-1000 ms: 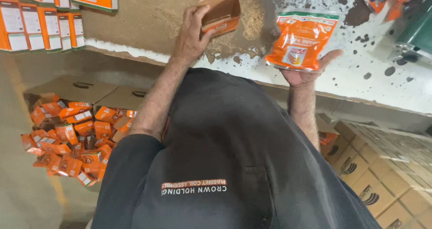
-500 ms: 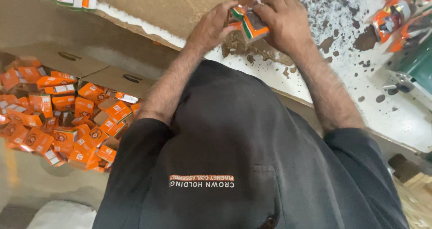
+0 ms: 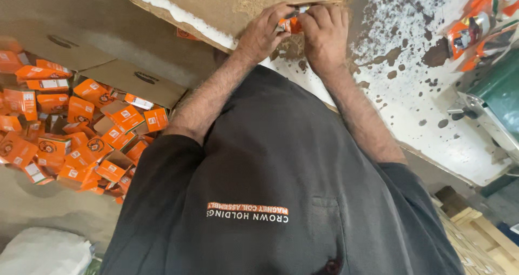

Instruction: The person stands at a packing table and places orange product packets into small orange cardboard boxes one at a time, folding each box flap closed and stacking the filled boxes on the table. At the end the person walks away across the floor.

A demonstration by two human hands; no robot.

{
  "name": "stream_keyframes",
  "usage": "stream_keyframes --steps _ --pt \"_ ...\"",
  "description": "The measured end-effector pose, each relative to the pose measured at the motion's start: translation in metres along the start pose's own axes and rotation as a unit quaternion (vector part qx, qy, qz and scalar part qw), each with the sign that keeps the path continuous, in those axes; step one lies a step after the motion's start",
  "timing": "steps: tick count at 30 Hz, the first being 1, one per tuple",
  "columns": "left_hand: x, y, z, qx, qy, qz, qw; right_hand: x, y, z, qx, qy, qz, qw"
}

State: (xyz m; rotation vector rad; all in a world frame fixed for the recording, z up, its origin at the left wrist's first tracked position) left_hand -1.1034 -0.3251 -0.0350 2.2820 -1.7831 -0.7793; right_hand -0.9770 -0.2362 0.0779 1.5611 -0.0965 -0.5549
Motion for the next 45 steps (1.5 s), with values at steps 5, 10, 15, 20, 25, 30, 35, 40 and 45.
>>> stream_keyframes --steps 5,10,15,20,25,30,35,40,45 --pt "-0.002 -0.003 0.004 -0.01 -0.013 0.005 1.0 0.018 0.006 0.015 0.121 -0.031 0.028 0.992" --pt "-0.006 -0.005 0.009 0.014 0.002 0.003 1.0 0.034 -0.004 0.031 0.027 -0.077 0.113 0.99" --pt "-0.002 -0.004 0.007 0.008 -0.001 0.011 1.0 0.037 -0.002 0.027 -0.039 -0.104 0.144 0.983" --pt "0.003 -0.004 0.004 0.007 0.01 0.006 1.0 0.036 -0.013 0.025 0.009 -0.084 0.141 0.986" --pt "-0.001 -0.001 0.005 0.009 -0.003 -0.009 1.0 0.034 -0.051 0.027 0.042 -0.067 0.137 0.987" --pt "-0.005 -0.003 0.005 0.001 0.008 0.007 1.0 0.024 -0.07 0.021 -0.063 -0.095 0.197 0.974" --pt "0.0 -0.003 0.004 -0.027 0.018 0.055 0.998 0.041 -0.056 0.014 -0.117 -0.059 0.183 0.974" --pt "0.022 0.018 -0.003 -0.025 0.021 -0.018 0.999 0.085 -0.051 -0.047 -0.264 -0.218 0.019 0.939" --pt "0.029 0.0 -0.01 0.014 0.064 -0.019 0.998 0.069 -0.106 -0.073 -0.601 -0.353 0.132 0.704"
Point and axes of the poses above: each hand's wrist, its own x-axis away from the middle knuckle, its own y-axis out of the back of the hand, z = x × y, the point moved 5 cm from there along -x, towards the middle knuckle, and after that the axes turned 12 degrees about x, right-handed, at the moved point
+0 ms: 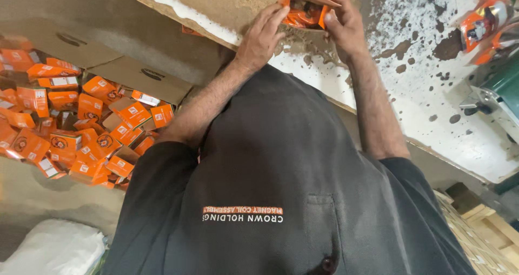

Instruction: The person stands at a packing table and places orange product packets into small orange cardboard boxes one at a time, folding each box flap closed and stacking the filled boxes on the table. At the end the person walks away across the floor.

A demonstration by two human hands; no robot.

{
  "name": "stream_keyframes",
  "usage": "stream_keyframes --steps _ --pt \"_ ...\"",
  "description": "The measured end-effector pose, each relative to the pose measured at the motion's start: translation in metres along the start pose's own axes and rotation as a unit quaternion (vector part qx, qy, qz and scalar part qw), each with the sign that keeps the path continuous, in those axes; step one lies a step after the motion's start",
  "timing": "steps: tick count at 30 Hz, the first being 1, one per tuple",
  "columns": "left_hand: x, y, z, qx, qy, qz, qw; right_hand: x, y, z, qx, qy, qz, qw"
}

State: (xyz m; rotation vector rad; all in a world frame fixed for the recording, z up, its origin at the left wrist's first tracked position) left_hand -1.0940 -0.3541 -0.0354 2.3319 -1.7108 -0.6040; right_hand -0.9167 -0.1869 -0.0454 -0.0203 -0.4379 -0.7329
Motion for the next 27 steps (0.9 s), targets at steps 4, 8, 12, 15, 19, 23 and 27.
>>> stream_keyframes --steps 4,8,12,15,19,23,27 --pt "-0.015 -0.01 0.0 -0.09 -0.041 -0.017 0.995 -0.009 -0.012 0.03 0.223 0.139 0.067 0.962" --pt "-0.019 -0.011 0.006 -0.127 -0.055 -0.015 0.99 0.026 -0.019 0.055 0.427 0.291 0.075 0.853" --pt "-0.012 -0.006 0.013 -0.081 -0.043 -0.01 0.996 0.046 -0.027 0.055 0.53 0.337 0.008 0.778" --pt "-0.009 0.011 0.018 0.01 0.022 0.007 1.0 0.045 -0.033 0.05 0.575 0.316 -0.001 0.755" --pt "-0.029 0.017 0.001 -0.04 -0.023 0.121 0.992 0.046 -0.028 0.05 0.587 0.29 0.033 0.755" --pt "-0.054 0.012 -0.009 -0.086 -0.04 0.243 0.965 0.042 -0.029 0.052 0.628 0.269 0.024 0.73" --pt "-0.055 0.007 -0.009 -0.107 -0.069 0.239 0.963 0.03 -0.047 0.044 0.651 0.268 -0.023 0.71"
Point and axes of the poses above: each hand's wrist, its own x-axis away from the middle knuckle, its own y-axis out of the back of the hand, z = x × y, the point moved 5 cm from there along -x, towards the middle knuckle, and after that the axes turned 12 degrees about x, right-handed, at the moved point
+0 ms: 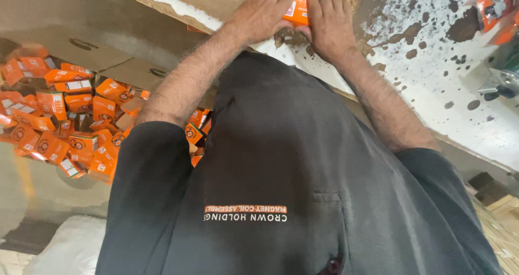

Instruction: The person stands at a packing table and places orange product packets into small orange cardboard boxes one at a time, folding each box flap closed and stacking the filled boxes on the table. At the end the person walks away across the floor.

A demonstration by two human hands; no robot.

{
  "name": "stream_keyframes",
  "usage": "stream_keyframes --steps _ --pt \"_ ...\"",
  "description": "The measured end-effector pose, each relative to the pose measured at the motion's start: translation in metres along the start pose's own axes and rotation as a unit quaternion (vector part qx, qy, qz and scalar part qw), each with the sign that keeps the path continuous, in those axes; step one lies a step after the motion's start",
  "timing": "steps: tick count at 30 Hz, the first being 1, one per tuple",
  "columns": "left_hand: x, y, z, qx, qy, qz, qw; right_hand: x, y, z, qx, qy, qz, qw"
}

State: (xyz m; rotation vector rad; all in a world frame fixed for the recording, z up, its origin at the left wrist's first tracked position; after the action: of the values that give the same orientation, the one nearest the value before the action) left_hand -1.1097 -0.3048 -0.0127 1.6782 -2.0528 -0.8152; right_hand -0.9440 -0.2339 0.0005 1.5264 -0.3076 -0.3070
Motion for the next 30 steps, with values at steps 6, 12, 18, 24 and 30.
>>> stream_keyframes --steps 6,12,18,24,30 --pt "-0.006 -0.011 0.017 -0.028 0.075 0.019 0.997 -0.004 -0.018 -0.011 -0.023 -0.026 0.015 0.999" --pt "0.015 0.004 0.0 0.079 -0.023 -0.11 0.991 0.001 -0.013 -0.016 -0.05 0.001 0.057 0.997" --pt "0.034 -0.023 0.009 0.092 0.051 -0.153 0.983 0.006 -0.01 0.003 0.013 -0.009 0.028 0.999" --pt "0.041 -0.04 0.007 -0.095 -0.078 -0.195 0.973 -0.01 -0.022 0.011 0.012 -0.04 0.02 0.999" --pt "0.049 -0.029 -0.001 -0.115 0.006 -0.201 0.973 -0.045 -0.012 -0.01 -0.159 -0.036 0.063 0.985"
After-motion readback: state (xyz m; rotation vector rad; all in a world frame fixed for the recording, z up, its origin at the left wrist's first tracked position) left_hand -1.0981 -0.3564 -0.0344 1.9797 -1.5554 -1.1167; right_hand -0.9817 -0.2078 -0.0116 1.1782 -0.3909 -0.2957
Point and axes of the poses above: each hand's wrist, its own x-axis away from the middle knuckle, its own y-axis out of the back of the hand, z = x × y, the point moved 5 cm from there along -x, towards the middle knuckle, and after that the axes turned 12 degrees about x, right-handed, at the moved point
